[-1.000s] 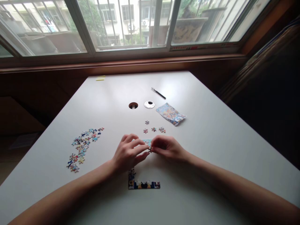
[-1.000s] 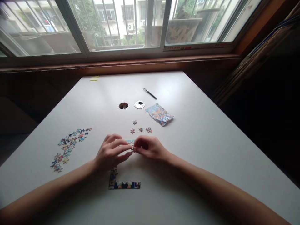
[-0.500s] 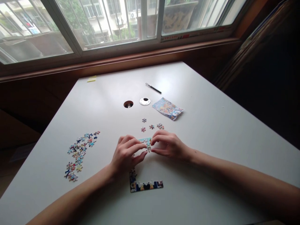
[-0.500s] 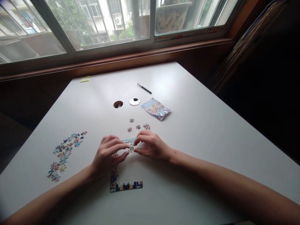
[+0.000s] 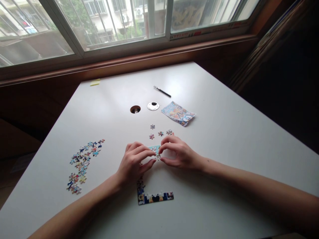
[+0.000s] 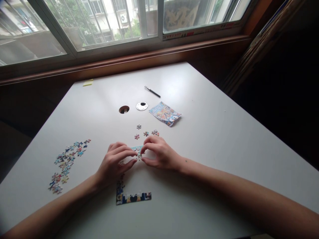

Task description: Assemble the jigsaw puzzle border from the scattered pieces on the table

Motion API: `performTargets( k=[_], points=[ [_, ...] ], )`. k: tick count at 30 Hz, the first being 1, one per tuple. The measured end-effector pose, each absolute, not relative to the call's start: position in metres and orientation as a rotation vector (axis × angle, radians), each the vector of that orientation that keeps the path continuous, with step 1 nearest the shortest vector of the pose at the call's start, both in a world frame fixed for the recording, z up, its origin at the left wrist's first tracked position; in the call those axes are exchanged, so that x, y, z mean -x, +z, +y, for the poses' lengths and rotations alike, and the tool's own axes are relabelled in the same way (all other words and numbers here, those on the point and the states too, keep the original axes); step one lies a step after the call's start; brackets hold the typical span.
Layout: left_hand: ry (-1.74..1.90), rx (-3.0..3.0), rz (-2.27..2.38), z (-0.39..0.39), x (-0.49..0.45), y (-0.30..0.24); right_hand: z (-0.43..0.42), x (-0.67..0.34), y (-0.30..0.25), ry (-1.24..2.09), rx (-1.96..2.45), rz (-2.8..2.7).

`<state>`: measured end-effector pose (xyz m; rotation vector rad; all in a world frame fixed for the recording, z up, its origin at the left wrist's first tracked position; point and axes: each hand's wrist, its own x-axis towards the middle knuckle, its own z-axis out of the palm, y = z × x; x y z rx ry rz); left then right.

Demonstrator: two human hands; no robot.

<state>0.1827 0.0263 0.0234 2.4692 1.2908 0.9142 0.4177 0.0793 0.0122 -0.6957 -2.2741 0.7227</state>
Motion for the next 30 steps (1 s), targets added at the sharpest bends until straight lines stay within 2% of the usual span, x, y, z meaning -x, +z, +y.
performTargets(
  k=[10,30],
  points=[
    [0.867,-2.471,1.286,0.0264,-0.1828,0.0229,0.0783,-0.4171,0.0127,0.755,0.703,-2.260],
    [0.707,-2.604,1.192,0.0249,-0.1838,0.0235,0.0765,-0.4184,0.0134,0.601,0.798,-2.338]
  ],
)
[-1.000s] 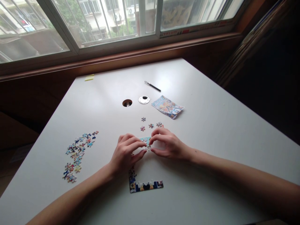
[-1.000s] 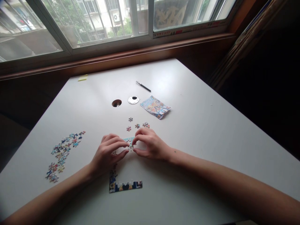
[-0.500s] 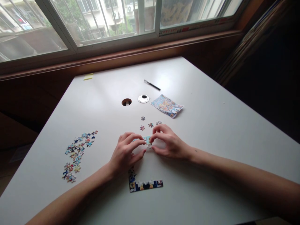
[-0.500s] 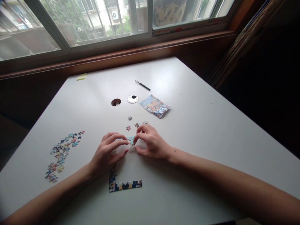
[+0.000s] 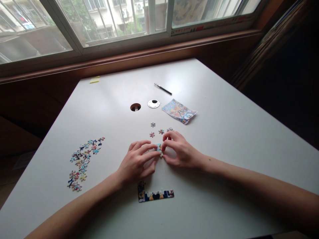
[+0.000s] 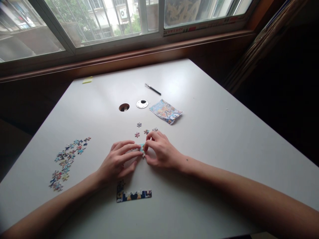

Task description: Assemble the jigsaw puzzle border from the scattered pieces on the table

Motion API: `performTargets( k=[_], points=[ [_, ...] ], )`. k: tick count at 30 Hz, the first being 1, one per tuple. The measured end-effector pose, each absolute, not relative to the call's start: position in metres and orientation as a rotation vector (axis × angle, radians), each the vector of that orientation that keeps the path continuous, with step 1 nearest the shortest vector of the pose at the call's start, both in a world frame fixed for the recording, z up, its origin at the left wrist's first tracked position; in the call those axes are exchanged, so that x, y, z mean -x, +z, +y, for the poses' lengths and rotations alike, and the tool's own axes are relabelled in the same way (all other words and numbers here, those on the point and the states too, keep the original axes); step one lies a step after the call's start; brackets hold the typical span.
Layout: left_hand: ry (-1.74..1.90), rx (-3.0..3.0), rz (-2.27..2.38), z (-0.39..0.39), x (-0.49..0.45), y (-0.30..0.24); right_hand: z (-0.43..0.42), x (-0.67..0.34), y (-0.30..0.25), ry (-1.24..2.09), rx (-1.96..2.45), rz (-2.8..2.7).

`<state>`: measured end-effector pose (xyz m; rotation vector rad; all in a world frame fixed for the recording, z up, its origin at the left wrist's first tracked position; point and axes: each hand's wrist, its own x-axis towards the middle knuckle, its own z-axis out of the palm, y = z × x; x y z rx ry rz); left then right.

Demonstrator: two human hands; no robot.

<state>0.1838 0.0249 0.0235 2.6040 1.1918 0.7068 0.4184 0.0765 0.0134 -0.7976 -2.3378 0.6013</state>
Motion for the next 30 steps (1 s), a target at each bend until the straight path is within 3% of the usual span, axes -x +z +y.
performTargets(
  k=[16,24,30],
  points=[
    [0.681,-2.602,1.206,0.024,-0.185,0.023,0.077,-0.419,0.015,0.614,0.726,-2.276],
    [0.622,-2.609,1.228,0.024,-0.186,0.023,0.081,-0.420,0.016,0.386,0.657,-2.399],
    [0.621,-2.600,1.230,0.024,-0.186,0.025,0.089,-0.424,0.014,0.538,0.601,-2.385]
  ],
)
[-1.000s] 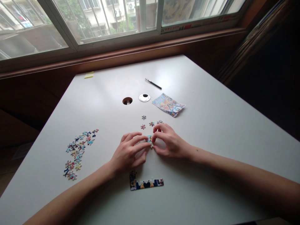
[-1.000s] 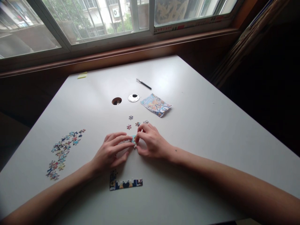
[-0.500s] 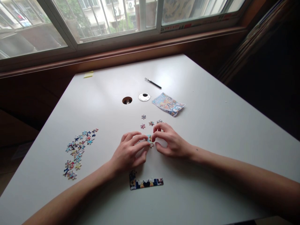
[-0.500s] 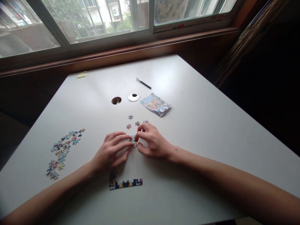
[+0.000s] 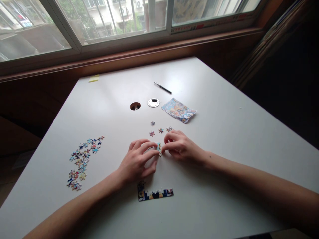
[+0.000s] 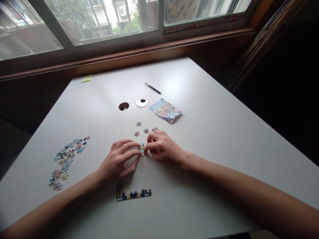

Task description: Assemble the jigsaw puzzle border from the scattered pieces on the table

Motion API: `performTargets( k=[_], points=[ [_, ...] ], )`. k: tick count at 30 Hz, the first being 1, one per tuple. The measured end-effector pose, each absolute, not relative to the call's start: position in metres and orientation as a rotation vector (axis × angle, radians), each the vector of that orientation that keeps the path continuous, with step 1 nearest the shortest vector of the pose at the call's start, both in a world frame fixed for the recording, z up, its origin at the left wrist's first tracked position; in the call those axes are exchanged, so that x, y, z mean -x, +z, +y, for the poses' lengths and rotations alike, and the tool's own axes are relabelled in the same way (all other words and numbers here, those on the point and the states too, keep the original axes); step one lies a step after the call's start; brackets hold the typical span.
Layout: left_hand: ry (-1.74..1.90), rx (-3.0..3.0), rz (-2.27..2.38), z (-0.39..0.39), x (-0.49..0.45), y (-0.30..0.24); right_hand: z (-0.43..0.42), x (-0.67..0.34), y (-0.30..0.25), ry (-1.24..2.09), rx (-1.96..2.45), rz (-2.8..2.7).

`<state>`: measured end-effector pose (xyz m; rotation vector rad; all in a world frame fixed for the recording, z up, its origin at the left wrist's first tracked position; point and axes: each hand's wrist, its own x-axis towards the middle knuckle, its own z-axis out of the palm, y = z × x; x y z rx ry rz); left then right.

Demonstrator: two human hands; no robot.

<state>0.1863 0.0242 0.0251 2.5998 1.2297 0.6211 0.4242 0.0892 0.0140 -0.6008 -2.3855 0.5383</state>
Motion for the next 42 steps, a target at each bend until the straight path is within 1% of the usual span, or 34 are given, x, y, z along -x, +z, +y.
performTargets(
  k=[4,6,14,27,33,38,42],
  points=[
    [0.615,-2.597,1.227,0.0236,-0.1865,0.0256,0.0933,-0.4264,0.0144,0.738,0.644,-2.249],
    [0.618,-2.595,1.219,0.0236,-0.1864,0.0260,0.0942,-0.4267,0.0157,0.788,0.707,-2.184],
    [0.815,-2.452,1.263,0.0257,-0.1845,0.0306,0.0931,-0.4264,0.0157,0.736,0.745,-2.226],
    [0.779,-2.409,1.286,0.0248,-0.1839,0.0302,0.0935,-0.4264,0.0158,0.733,0.762,-2.233],
    [0.827,-2.401,1.270,0.0257,-0.1851,0.0309,0.0933,-0.4257,0.0168,0.740,0.748,-2.204],
    [0.868,-2.358,1.249,0.0250,-0.1849,0.0309,0.0928,-0.4289,0.0203,0.886,0.820,-2.062],
    [1.018,-2.180,1.203,0.0245,-0.1816,0.0325,0.0948,-0.4328,0.0195,0.985,0.997,-1.755]
  ],
)
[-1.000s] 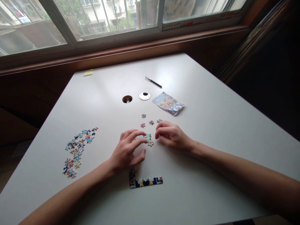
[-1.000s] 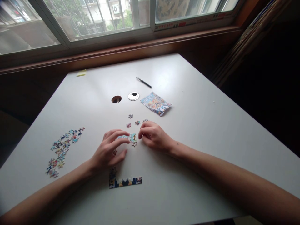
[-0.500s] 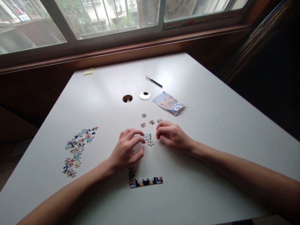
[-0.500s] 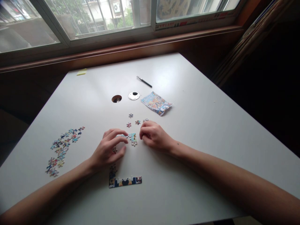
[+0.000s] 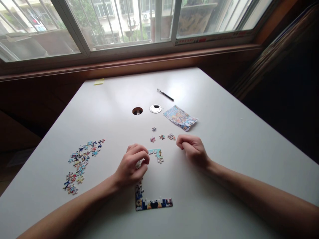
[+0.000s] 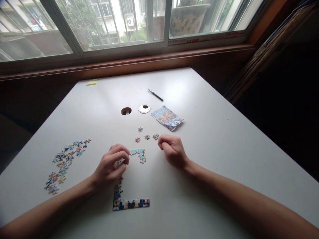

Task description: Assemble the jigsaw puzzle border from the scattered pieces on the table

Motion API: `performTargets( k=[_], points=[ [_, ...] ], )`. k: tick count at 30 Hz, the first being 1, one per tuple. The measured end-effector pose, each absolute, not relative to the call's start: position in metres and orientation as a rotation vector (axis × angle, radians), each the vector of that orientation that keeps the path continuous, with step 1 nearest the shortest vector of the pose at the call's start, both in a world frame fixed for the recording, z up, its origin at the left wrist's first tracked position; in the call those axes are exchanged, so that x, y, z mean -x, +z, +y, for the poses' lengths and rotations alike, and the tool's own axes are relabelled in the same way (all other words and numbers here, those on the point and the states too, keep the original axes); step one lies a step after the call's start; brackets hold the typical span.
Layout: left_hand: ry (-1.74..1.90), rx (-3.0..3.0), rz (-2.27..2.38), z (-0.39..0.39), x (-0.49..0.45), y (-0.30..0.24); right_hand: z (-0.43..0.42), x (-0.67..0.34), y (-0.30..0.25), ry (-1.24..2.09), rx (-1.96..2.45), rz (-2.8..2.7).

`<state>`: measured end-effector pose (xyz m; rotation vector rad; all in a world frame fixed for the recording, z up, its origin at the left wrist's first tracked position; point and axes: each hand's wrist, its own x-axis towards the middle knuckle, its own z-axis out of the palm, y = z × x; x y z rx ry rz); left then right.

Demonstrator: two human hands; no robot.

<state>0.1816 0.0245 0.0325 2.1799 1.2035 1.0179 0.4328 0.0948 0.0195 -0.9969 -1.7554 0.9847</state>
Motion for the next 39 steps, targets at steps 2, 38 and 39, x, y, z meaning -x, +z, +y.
performTargets(
  k=[2,38,39],
  points=[
    [1.140,-2.032,1.192,0.025,-0.179,0.033,0.097,-0.434,0.017,1.008,1.047,-1.561],
    [1.390,-1.644,1.158,0.034,-0.176,0.024,0.104,-0.435,0.008,1.183,1.042,-1.294],
    [1.390,-1.645,1.155,0.034,-0.176,0.024,0.104,-0.435,0.008,1.183,1.042,-1.297]
  ],
)
